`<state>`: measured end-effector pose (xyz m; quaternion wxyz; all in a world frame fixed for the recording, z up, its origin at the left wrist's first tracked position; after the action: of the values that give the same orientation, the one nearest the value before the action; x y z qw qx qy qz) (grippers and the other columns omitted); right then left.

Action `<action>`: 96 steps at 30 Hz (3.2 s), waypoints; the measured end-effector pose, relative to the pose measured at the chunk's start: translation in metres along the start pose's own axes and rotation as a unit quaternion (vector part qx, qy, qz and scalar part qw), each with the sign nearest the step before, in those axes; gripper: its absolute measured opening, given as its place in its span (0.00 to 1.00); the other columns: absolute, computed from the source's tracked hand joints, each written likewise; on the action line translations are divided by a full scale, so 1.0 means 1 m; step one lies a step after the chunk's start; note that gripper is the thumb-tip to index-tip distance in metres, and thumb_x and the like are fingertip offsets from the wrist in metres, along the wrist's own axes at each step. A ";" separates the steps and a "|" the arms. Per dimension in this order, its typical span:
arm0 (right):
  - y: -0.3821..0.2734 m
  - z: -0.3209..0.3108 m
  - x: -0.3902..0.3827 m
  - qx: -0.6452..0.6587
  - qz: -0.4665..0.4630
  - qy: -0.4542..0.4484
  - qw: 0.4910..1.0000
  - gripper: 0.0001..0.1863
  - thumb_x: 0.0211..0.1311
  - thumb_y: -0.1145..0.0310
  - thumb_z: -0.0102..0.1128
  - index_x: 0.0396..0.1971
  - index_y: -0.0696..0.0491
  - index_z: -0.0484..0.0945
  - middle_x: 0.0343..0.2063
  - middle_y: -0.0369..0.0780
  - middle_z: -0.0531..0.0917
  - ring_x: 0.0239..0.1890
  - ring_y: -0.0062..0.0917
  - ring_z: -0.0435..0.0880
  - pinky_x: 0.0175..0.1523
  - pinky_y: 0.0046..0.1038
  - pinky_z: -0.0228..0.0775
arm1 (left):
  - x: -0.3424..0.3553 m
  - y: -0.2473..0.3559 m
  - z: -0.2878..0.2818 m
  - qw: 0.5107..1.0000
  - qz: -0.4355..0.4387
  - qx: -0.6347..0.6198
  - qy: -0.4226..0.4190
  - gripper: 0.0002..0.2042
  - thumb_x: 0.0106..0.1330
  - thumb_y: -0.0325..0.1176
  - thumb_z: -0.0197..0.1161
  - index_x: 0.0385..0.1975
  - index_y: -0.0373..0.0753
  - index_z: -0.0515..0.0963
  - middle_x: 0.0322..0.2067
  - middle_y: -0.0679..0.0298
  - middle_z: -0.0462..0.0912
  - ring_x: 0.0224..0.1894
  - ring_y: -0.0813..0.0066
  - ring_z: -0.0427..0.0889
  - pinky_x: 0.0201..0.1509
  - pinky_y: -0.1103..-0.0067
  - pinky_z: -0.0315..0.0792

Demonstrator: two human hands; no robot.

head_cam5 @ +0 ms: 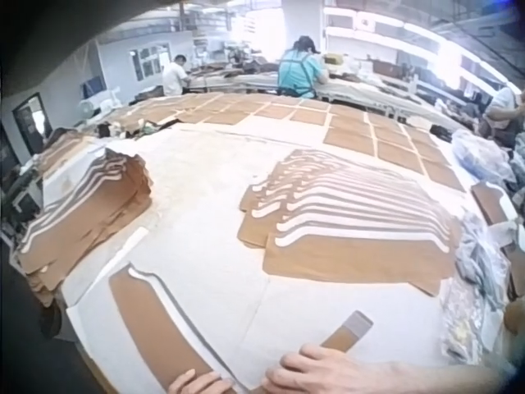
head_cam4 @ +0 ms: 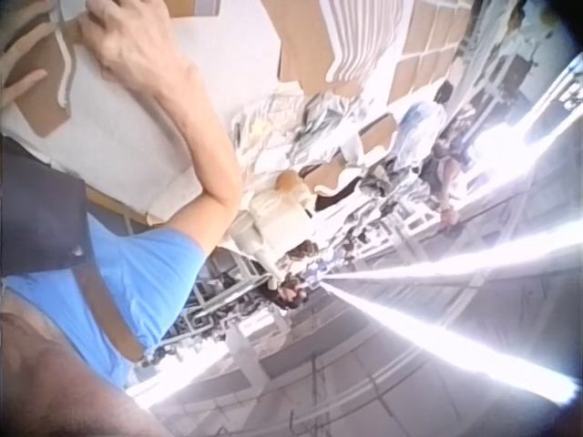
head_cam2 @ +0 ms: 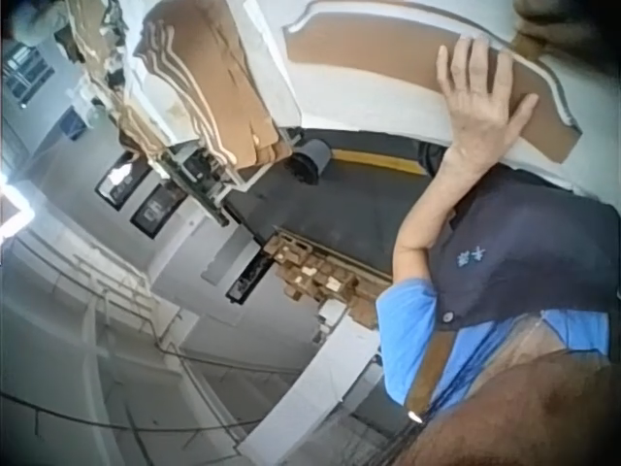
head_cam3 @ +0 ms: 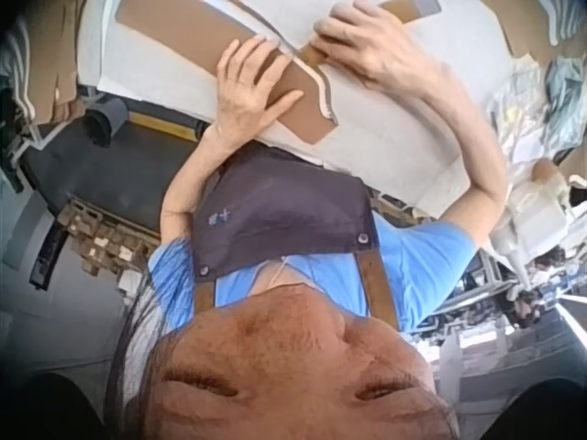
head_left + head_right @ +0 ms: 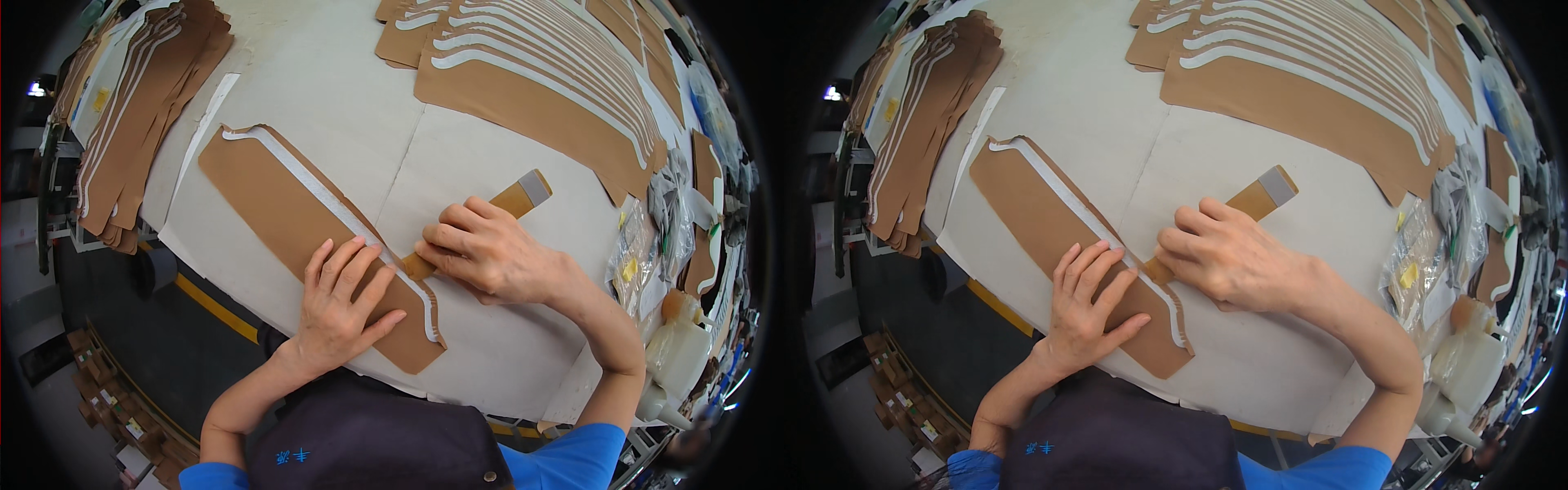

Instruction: Folding and pressing the glued edges of leather pieces manually using a folding tool.

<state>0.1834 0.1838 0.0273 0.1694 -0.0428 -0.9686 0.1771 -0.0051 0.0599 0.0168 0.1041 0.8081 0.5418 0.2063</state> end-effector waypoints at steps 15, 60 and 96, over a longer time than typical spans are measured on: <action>0.023 0.004 0.044 -0.002 -0.016 -0.021 1.000 0.22 0.41 0.73 0.73 0.42 0.60 0.85 0.40 0.38 0.76 0.43 0.31 0.74 0.45 0.31 0.68 | 0.001 -0.038 -0.006 0.995 -0.051 -0.070 0.040 0.21 0.62 0.38 0.75 0.52 0.35 0.83 0.63 0.52 0.76 0.67 0.49 0.74 0.71 0.56 0.69; 0.107 0.029 0.211 0.003 -0.048 -0.002 0.999 0.17 0.52 0.73 0.74 0.44 0.54 0.85 0.42 0.37 0.79 0.44 0.31 0.77 0.46 0.32 0.69 | 0.023 -0.168 -0.058 0.988 -0.095 0.007 0.120 0.30 0.57 0.42 0.80 0.57 0.33 0.80 0.63 0.53 0.75 0.67 0.50 0.74 0.68 0.60 0.71; 0.067 0.032 0.190 0.039 -0.057 -0.058 0.996 0.15 0.48 0.73 0.73 0.39 0.57 0.85 0.41 0.38 0.78 0.42 0.31 0.76 0.44 0.32 0.69 | -0.021 -0.122 -0.053 0.992 -0.089 -0.005 0.085 0.32 0.61 0.47 0.76 0.59 0.29 0.80 0.64 0.52 0.80 0.64 0.54 0.78 0.64 0.60 0.72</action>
<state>-0.0040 0.2627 0.0347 0.1246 0.0299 -0.9699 0.2072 -0.1371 0.0857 0.0114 0.0794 0.7355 0.6178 0.2665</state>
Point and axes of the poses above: each hand's wrist, its own x-axis towards the middle knuckle, its own z-axis out of the palm, y = z × x, the point moved 4 cm from there along x, towards the middle knuckle
